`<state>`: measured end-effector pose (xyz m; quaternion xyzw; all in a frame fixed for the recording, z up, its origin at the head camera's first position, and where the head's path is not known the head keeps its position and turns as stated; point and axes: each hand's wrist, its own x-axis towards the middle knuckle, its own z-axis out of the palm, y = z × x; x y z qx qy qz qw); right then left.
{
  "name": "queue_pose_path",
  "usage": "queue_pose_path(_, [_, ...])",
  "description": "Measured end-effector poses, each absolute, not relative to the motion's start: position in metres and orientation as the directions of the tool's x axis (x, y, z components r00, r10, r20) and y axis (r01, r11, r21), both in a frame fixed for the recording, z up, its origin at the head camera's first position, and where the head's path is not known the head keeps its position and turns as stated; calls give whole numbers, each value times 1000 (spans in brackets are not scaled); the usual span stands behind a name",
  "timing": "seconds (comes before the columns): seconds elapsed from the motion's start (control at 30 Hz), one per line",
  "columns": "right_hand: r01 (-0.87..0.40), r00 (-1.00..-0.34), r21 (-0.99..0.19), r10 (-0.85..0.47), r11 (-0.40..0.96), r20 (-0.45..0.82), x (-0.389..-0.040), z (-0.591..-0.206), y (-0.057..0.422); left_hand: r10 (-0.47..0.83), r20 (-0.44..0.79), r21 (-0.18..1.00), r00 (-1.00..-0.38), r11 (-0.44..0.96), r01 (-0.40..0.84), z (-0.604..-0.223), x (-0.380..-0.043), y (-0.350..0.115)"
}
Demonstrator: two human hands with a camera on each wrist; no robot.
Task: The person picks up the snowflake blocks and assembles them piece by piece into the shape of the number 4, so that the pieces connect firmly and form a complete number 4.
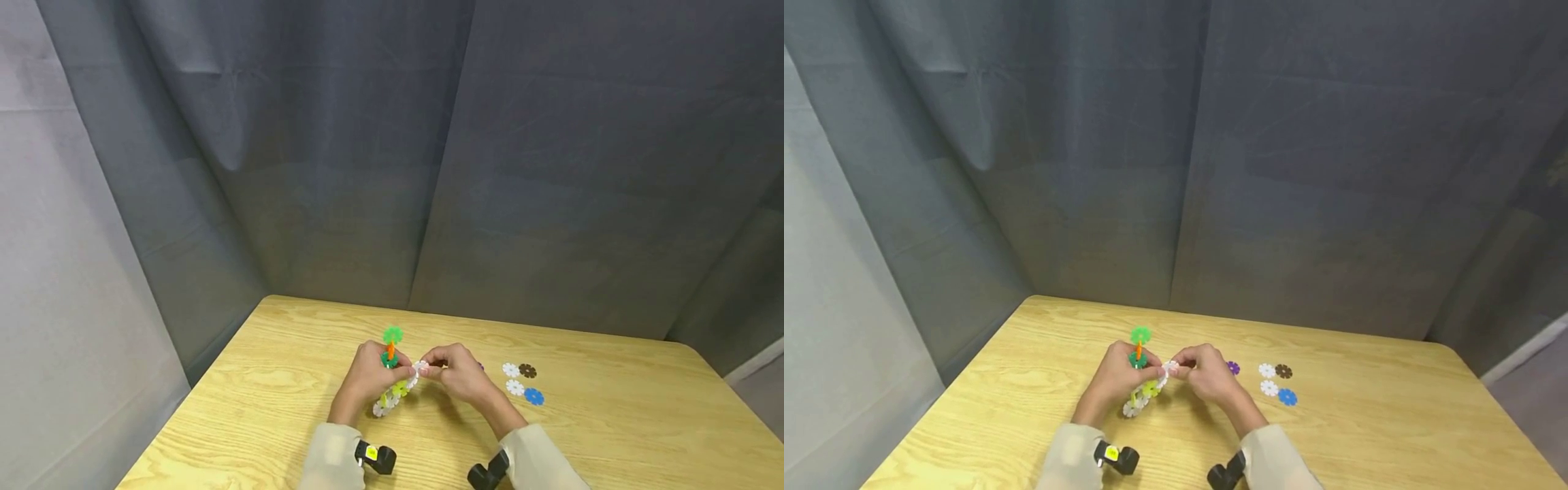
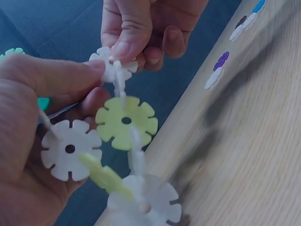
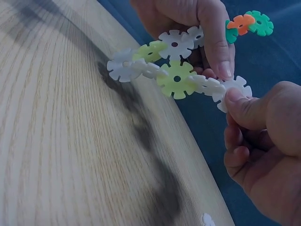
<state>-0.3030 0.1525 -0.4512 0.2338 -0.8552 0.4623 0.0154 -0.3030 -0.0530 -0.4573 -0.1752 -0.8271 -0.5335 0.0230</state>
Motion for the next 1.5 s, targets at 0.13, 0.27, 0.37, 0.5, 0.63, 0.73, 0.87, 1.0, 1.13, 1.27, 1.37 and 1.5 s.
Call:
queue_pose_path(0.13, [-417, -887, -780, -396, 466, 238, -303, -451, 151, 263, 210, 877, -942, 375, 300, -456, -302, -52])
queue_pose_path(0.27, [-419, -885, -780, -402, 464, 236, -304, -449, 152, 265, 229, 868, -937, 380, 320, -455, -301, -51])
queue_pose_path(0.37, [-402, -891, -795, -393, 453, 227, -304, -448, 155, 267, 246, 862, -932, 379, 336, -455, -301, -51])
queue_pose_path(0.5, [-347, -917, -831, -344, 435, 203, -305, -444, 162, 254, 266, 850, -930, 394, 351, -456, -302, -52])
queue_pose_path(0.63, [-294, -943, -849, -277, 438, 183, -307, -439, 169, 241, 277, 848, -930, 394, 354, -457, -303, -54])
queue_pose_path(0.73, [-247, -962, -852, -221, 461, 159, -309, -438, 174, 239, 273, 850, -932, 393, 350, -457, -304, -56])
queue_pose_path(0.87, [-195, -979, -841, -157, 505, 133, -314, -443, 180, 240, 256, 852, -936, 402, 336, -458, -303, -57])
queue_pose_path(1.0, [-166, -986, -810, -116, 562, 121, -317, -447, 186, 242, 251, 856, -937, 397, 332, -459, -303, -57])
queue_pose_path(1.13, [-157, -988, -770, -109, 618, 114, -320, -451, 192, 243, 270, 850, -932, 394, 349, -460, -302, -57])
queue_pose_path(1.27, [-167, -986, -725, -125, 668, 112, -324, -456, 197, 243, 281, 846, -928, 394, 360, -461, -302, -57])
queue_pose_path(1.37, [-179, -984, -685, -136, 706, 117, -328, -459, 201, 240, 283, 847, -929, 392, 359, -460, -302, -57])
queue_pose_path(1.5, [-182, -983, -643, -144, 744, 111, -333, -463, 205, 235, 279, 851, -931, 388, 353, -459, -301, -56])
